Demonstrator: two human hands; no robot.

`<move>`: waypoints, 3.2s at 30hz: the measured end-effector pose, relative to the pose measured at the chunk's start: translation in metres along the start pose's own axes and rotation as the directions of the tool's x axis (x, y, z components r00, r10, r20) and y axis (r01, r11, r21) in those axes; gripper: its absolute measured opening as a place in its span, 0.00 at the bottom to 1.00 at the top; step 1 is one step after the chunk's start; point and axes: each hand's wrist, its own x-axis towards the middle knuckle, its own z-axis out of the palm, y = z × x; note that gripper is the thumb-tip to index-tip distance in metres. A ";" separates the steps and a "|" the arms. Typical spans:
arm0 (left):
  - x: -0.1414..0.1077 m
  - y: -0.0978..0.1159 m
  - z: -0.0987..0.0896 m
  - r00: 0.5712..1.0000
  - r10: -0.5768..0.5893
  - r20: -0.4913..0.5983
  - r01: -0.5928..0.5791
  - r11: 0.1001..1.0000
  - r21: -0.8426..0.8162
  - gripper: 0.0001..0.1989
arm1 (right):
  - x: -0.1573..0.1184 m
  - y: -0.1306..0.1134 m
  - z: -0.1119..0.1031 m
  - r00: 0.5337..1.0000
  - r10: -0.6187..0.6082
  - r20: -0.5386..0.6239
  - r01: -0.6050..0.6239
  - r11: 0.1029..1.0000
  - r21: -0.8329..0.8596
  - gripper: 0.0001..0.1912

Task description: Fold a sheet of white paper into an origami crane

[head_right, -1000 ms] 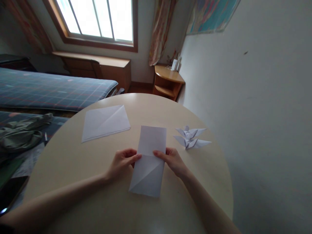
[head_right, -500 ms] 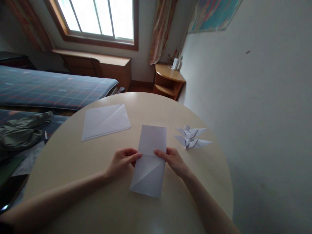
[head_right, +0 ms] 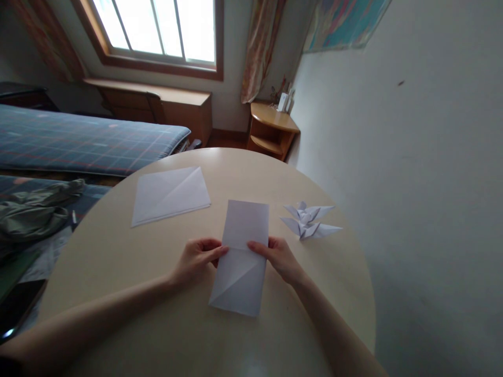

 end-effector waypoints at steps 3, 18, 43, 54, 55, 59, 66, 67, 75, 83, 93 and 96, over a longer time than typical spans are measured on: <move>0.000 0.000 0.000 1.000 -0.001 0.000 0.001 1.000 0.016 0.12 | 0.000 0.000 0.000 1.000 -0.004 -0.006 0.004 1.000 0.003 0.20; 0.006 -0.004 -0.005 0.995 -0.077 0.059 0.082 0.992 -0.095 0.13 | 0.001 0.005 0.001 0.999 -0.002 0.034 0.002 1.000 -0.010 0.20; 0.004 0.010 -0.002 0.995 -0.039 -0.089 0.035 0.998 -0.045 0.17 | 0.005 -0.003 -0.007 0.997 -0.050 -0.062 0.049 0.999 -0.024 0.17; 0.008 0.013 -0.010 0.984 0.084 -0.159 -0.072 0.994 0.079 0.18 | 0.003 0.000 -0.001 1.000 -0.014 -0.004 0.014 1.000 0.015 0.16; 0.009 0.012 -0.010 0.984 0.079 -0.157 -0.067 0.995 0.078 0.18 | 0.003 0.001 -0.001 0.999 -0.031 -0.021 0.031 0.999 -0.010 0.17; 0.010 0.007 -0.011 0.982 0.081 -0.170 -0.071 0.995 0.064 0.17 | 0.003 0.004 0.002 0.997 -0.053 -0.062 0.053 0.999 0.002 0.17; 0.009 0.008 -0.010 0.959 0.136 -0.250 -0.118 0.989 0.083 0.17 | 0.001 0.007 0.009 0.998 0.059 0.003 -0.059 0.990 0.129 0.18; 0.009 0.008 -0.010 0.958 0.135 -0.252 -0.118 0.989 0.084 0.17 | 0.001 0.008 0.009 0.998 0.062 -0.008 -0.061 0.989 0.136 0.18; 0.010 0.008 -0.011 0.940 0.179 -0.290 -0.154 0.982 0.109 0.16 | 0.007 0.018 0.006 0.999 0.034 -0.003 -0.033 0.995 0.097 0.18; 0.012 0.012 -0.014 0.917 0.218 -0.334 -0.181 0.974 0.138 0.16 | 0.008 0.020 0.005 1.000 0.002 0.002 -0.002 0.999 0.035 0.15; 0.019 0.008 -0.017 0.880 0.192 -0.434 -0.199 0.980 0.031 0.17 | 0.009 0.016 0.006 0.999 -0.024 0.048 0.028 0.996 -0.088 0.21; 0.020 0.007 -0.017 0.883 0.187 -0.430 -0.205 0.979 0.004 0.16 | 0.009 0.016 0.006 0.998 -0.066 -0.001 0.065 0.984 -0.164 0.21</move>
